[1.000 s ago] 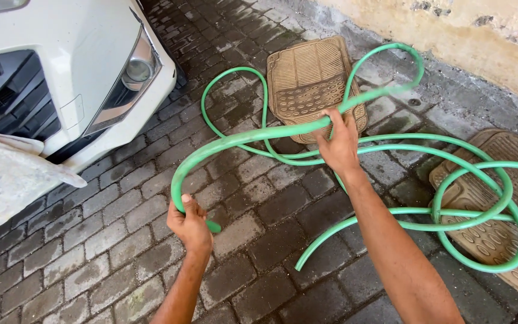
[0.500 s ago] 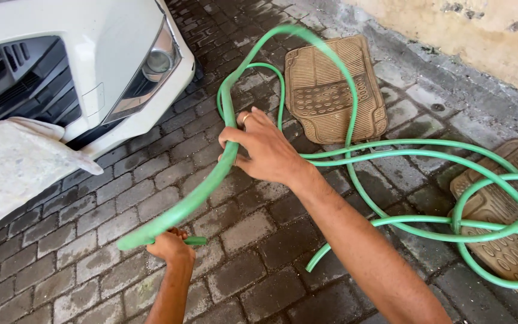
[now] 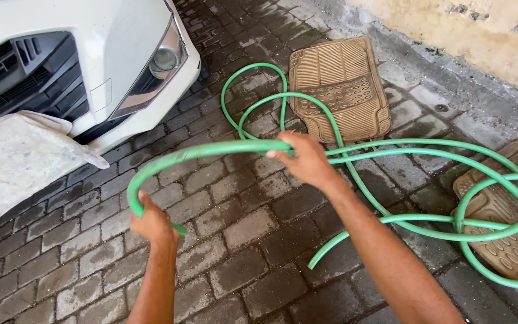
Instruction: Picking up car floor mats from the ground and coiling a garden hose to hang it on a wall hook in a driveway.
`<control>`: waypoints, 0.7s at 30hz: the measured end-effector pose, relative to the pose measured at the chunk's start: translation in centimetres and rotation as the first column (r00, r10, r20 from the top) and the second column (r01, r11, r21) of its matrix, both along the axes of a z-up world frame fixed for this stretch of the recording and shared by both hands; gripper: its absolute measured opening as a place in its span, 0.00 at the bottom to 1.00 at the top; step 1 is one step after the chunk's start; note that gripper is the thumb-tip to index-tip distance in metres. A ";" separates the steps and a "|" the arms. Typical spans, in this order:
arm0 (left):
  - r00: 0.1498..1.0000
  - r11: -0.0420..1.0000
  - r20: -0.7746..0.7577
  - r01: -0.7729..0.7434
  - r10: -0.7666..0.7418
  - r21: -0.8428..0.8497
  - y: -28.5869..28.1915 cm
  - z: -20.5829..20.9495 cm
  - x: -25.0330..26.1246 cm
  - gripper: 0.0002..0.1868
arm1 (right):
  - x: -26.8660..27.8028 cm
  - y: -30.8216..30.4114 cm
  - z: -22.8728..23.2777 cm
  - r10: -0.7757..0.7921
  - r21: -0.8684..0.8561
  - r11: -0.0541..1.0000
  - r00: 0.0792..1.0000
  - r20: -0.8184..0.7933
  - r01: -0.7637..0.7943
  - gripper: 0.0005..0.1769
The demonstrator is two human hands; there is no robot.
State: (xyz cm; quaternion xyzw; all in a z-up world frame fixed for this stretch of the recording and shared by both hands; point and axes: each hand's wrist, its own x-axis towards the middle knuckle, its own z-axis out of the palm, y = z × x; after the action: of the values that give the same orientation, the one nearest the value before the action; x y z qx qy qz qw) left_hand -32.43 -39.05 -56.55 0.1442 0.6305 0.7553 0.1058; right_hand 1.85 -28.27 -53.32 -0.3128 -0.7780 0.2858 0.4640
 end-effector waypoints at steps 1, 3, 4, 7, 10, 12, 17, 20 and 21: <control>1.000 1.000 -0.002 0.000 0.000 0.001 0.7 1.2 0.7 0.20 | 0.5 0.1 0.3 0.000 0.001 1.000 1.000 -0.002 0.000 0.10; 0.994 0.992 -0.037 0.099 -0.102 -0.080 2.2 3.4 2.6 0.19 | 1.9 0.5 0.9 -0.019 -0.066 0.998 0.983 -0.180 0.008 0.09; 0.994 0.992 -0.036 0.100 -0.103 -0.081 3.2 3.9 3.3 0.19 | 2.4 0.7 0.8 -0.020 -0.067 0.998 0.984 -0.179 0.008 0.09; 0.977 0.973 -0.005 0.214 -0.215 -0.090 5.8 5.5 5.6 0.20 | 3.8 0.7 1.4 -0.088 -0.096 0.993 0.965 -0.246 0.066 0.07; 0.957 0.965 0.131 0.263 -0.260 -0.006 7.8 4.8 7.1 0.22 | 4.8 -0.8 2.8 -0.112 -0.163 0.984 0.951 -0.289 0.067 0.05; 0.934 0.951 0.184 0.308 -0.306 0.019 9.6 2.6 6.9 0.23 | 5.4 -1.3 2.8 -0.135 -0.203 0.976 0.950 -0.281 0.079 0.05; 0.865 0.903 0.265 0.423 -0.425 0.067 9.7 4.8 9.7 0.20 | 6.1 -1.9 2.1 -0.140 -0.233 0.970 0.951 -0.275 0.075 0.06; 0.795 0.861 0.333 0.483 -0.507 0.158 11.1 3.3 10.2 0.22 | 5.5 -2.3 0.5 -0.047 -0.248 0.969 0.966 -0.255 -0.019 0.09; 0.762 0.834 0.339 0.504 -0.552 0.226 12.0 2.4 10.1 0.26 | 5.4 -2.3 -0.2 0.041 -0.242 0.965 0.966 -0.255 -0.104 0.11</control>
State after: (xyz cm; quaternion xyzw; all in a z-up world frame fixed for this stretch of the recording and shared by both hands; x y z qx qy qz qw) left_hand -22.28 -27.08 -54.18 0.1686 0.4830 0.7446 0.4287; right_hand 7.24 -30.60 -53.51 -0.3025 -0.6821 0.4363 0.5028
